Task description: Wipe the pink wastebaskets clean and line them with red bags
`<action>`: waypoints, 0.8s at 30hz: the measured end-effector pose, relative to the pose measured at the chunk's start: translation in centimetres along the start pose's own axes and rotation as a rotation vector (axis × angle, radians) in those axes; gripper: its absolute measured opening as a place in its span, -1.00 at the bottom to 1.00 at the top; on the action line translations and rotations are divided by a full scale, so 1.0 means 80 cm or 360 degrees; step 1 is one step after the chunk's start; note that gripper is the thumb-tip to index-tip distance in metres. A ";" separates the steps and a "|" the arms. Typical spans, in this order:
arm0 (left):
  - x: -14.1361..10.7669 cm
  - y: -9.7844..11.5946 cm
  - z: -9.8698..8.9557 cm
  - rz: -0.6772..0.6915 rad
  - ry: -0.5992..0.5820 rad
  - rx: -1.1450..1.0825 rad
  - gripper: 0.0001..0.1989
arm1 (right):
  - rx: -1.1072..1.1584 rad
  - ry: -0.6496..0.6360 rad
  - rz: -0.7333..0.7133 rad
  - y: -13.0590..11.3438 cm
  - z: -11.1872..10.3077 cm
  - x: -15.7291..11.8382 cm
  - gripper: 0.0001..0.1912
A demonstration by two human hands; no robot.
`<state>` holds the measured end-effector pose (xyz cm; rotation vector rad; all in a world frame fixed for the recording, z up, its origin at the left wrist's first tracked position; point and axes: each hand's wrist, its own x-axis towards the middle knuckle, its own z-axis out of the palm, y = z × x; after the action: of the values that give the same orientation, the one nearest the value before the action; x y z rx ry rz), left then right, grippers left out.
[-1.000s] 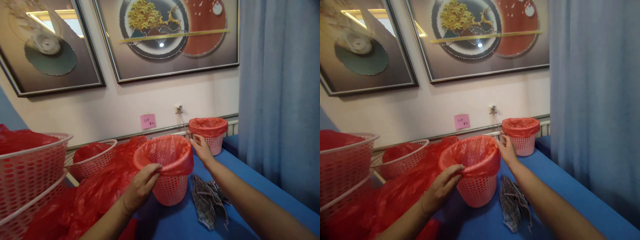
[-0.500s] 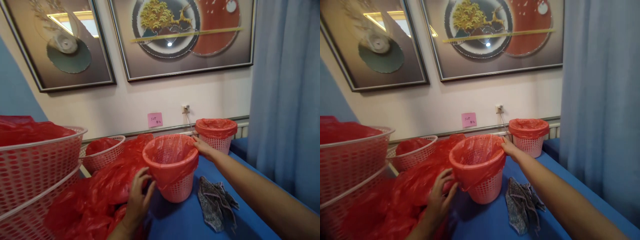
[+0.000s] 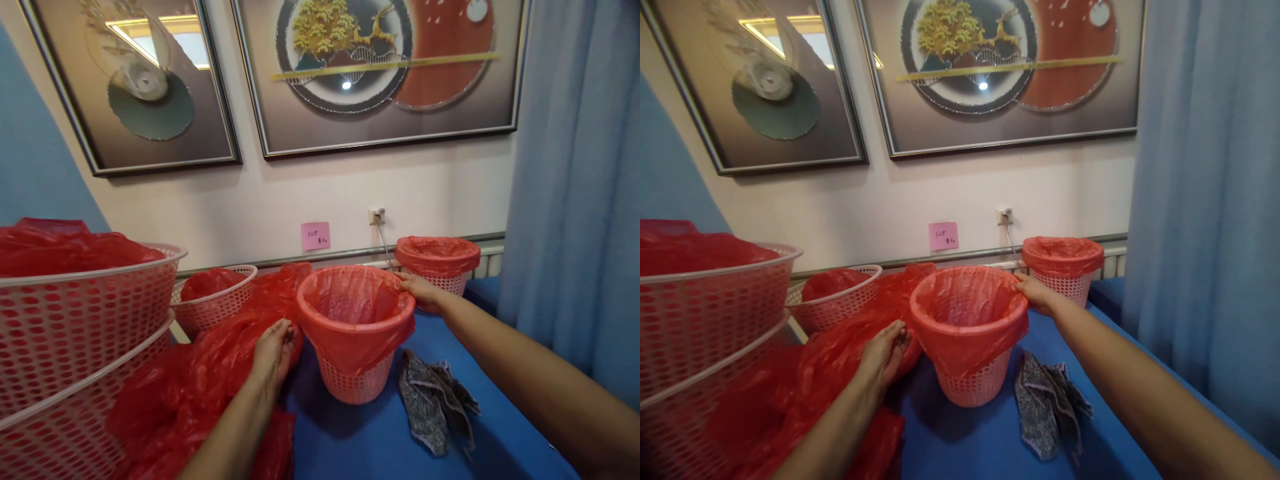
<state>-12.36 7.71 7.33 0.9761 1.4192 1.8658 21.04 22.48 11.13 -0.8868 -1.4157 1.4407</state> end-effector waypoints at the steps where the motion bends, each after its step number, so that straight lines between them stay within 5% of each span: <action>1: 0.002 0.005 -0.003 0.0108 0.0037 0.0059 -0.68 | -0.0010 0.0012 0.0015 0.001 -0.002 0.001 -0.71; 5: -0.012 0.033 -0.004 0.0673 -0.0039 0.0405 -0.60 | -0.0082 0.0152 -0.0030 0.007 -0.005 0.010 -0.80; 8: -0.029 0.056 0.010 0.1001 -0.0454 0.0715 -0.53 | -0.0154 0.0238 -0.0178 0.005 -0.003 0.014 -0.79; 11: -0.035 0.075 0.025 0.1158 -0.0836 0.0960 -0.79 | -0.0259 0.0249 -0.0381 -0.005 0.001 0.005 -0.89; 18: -0.017 0.103 0.032 0.1176 -0.1239 0.1149 -0.64 | -0.0502 -0.0116 -0.0630 -0.015 0.013 -0.042 -0.69; 24: -0.014 0.127 0.034 0.0968 -0.1453 0.1120 -0.71 | -0.0661 -0.0064 -0.0600 -0.007 0.015 -0.030 -0.51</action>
<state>-9.69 5.65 17.36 2.4162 1.2229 0.8969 20.75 19.77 11.60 -0.7864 -1.8377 0.9016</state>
